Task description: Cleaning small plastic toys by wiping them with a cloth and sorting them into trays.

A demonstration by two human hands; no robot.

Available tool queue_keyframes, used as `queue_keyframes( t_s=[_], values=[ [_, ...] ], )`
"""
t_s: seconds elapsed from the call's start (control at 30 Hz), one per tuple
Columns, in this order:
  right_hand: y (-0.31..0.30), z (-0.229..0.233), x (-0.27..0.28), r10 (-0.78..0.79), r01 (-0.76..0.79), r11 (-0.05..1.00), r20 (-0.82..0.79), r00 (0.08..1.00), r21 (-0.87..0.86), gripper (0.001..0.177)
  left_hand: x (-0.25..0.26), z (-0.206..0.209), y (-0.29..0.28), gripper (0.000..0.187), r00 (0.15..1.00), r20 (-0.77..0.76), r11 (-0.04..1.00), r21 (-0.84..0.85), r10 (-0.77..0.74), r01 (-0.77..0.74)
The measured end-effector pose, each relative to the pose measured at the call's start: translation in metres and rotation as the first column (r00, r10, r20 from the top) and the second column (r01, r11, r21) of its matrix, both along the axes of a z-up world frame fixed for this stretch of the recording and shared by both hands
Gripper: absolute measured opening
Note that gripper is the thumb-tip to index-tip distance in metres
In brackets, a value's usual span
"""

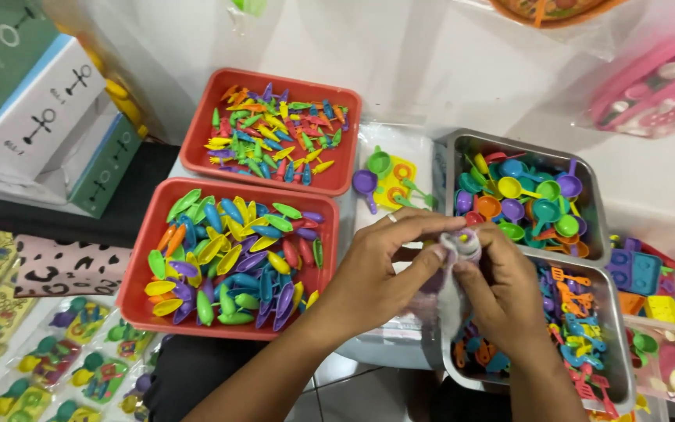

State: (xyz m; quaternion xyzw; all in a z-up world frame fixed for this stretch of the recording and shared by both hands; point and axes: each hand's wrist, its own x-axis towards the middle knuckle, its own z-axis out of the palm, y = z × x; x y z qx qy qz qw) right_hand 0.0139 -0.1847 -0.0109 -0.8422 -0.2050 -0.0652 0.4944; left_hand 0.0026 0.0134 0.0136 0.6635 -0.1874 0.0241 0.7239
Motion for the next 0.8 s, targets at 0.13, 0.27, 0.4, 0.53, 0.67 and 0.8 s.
queue_keyframes(
  t_s=[0.13, 0.27, 0.4, 0.53, 0.67, 0.8],
  values=[
    [-0.005, -0.002, 0.002, 0.031, -0.029, 0.998, -0.049, 0.998, 0.050, 0.021, -0.001, 0.003, 0.002, 0.035, 0.999, 0.026, 0.999, 0.047, 0.022, -0.023],
    [-0.014, -0.013, 0.005, -0.038, 0.042, 0.997, -0.054, 0.998, 0.063, 0.021, -0.002, -0.001, 0.003, 0.048, 0.996, 0.048, 0.995, 0.065, -0.081, 0.078],
    [-0.011, -0.013, 0.004, -0.064, 0.064, 0.998, 0.000, 0.998, 0.028, 0.016, -0.001, -0.009, -0.003, 0.035, 0.998, 0.054, 0.998, 0.062, -0.016, 0.013],
    [-0.012, -0.016, 0.004, 0.016, 0.005, 0.980, -0.102, 0.995, 0.198, 0.025, 0.002, -0.013, -0.004, 0.036, 0.999, 0.006, 0.999, -0.025, 0.040, -0.040],
    [-0.021, -0.019, 0.009, -0.020, 0.043, 0.970, -0.098, 0.995, 0.238, 0.025, 0.006, -0.020, -0.003, 0.035, 0.998, -0.039, 0.990, -0.134, -0.042, 0.037],
    [-0.036, -0.033, 0.020, -0.010, -0.008, 0.967, 0.070, 0.997, 0.255, 0.014, 0.010, -0.030, -0.013, 0.033, 0.998, -0.061, 0.982, -0.191, -0.024, 0.012]
  ],
)
